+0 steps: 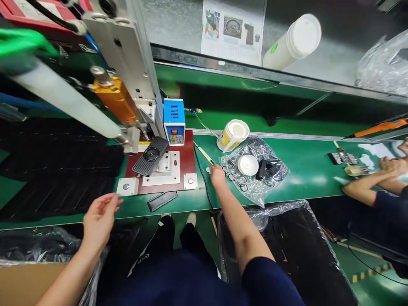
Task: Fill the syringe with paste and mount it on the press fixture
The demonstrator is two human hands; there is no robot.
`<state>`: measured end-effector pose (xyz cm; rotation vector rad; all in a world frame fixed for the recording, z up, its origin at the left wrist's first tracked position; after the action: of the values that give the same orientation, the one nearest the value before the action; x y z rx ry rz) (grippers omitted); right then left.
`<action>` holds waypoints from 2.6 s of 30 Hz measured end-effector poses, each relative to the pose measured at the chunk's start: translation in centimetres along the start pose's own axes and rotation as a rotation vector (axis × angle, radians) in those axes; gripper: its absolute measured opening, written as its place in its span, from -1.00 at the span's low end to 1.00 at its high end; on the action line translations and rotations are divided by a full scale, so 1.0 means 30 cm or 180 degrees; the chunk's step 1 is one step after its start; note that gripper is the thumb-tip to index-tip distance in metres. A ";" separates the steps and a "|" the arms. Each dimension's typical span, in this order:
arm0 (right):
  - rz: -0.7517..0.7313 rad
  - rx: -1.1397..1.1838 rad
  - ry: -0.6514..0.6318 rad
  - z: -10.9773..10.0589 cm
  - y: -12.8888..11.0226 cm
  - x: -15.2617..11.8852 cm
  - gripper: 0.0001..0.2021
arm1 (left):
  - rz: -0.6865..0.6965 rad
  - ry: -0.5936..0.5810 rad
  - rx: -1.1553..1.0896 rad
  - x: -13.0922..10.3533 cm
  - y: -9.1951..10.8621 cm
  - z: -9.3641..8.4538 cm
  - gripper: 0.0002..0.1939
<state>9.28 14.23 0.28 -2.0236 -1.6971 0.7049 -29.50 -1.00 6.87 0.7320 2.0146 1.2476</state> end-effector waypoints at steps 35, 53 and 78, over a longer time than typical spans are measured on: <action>-0.0443 -0.2295 -0.0780 -0.002 -0.020 0.011 -0.72 | 0.0113 -0.0735 0.0782 -0.270 -0.241 0.028 -0.53; -0.1028 -0.1930 -0.1261 -0.036 0.072 -0.231 -0.82 | 0.0469 -0.0902 0.1206 -0.308 -0.214 0.080 -0.58; 0.0291 -0.0530 -0.0195 -0.087 0.225 -0.270 -0.68 | 0.0737 -0.1368 0.1264 -0.412 -0.109 0.194 -0.70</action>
<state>15.05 5.09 -0.75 -2.2268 -1.7594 0.6820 -17.63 -8.19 4.81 1.3311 1.8619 0.7219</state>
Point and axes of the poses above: each hand's wrist, its own x-axis towards the middle knuckle, its own z-axis out of the palm, y = z × x, the point moved 3 cm from there along x, towards the middle knuckle
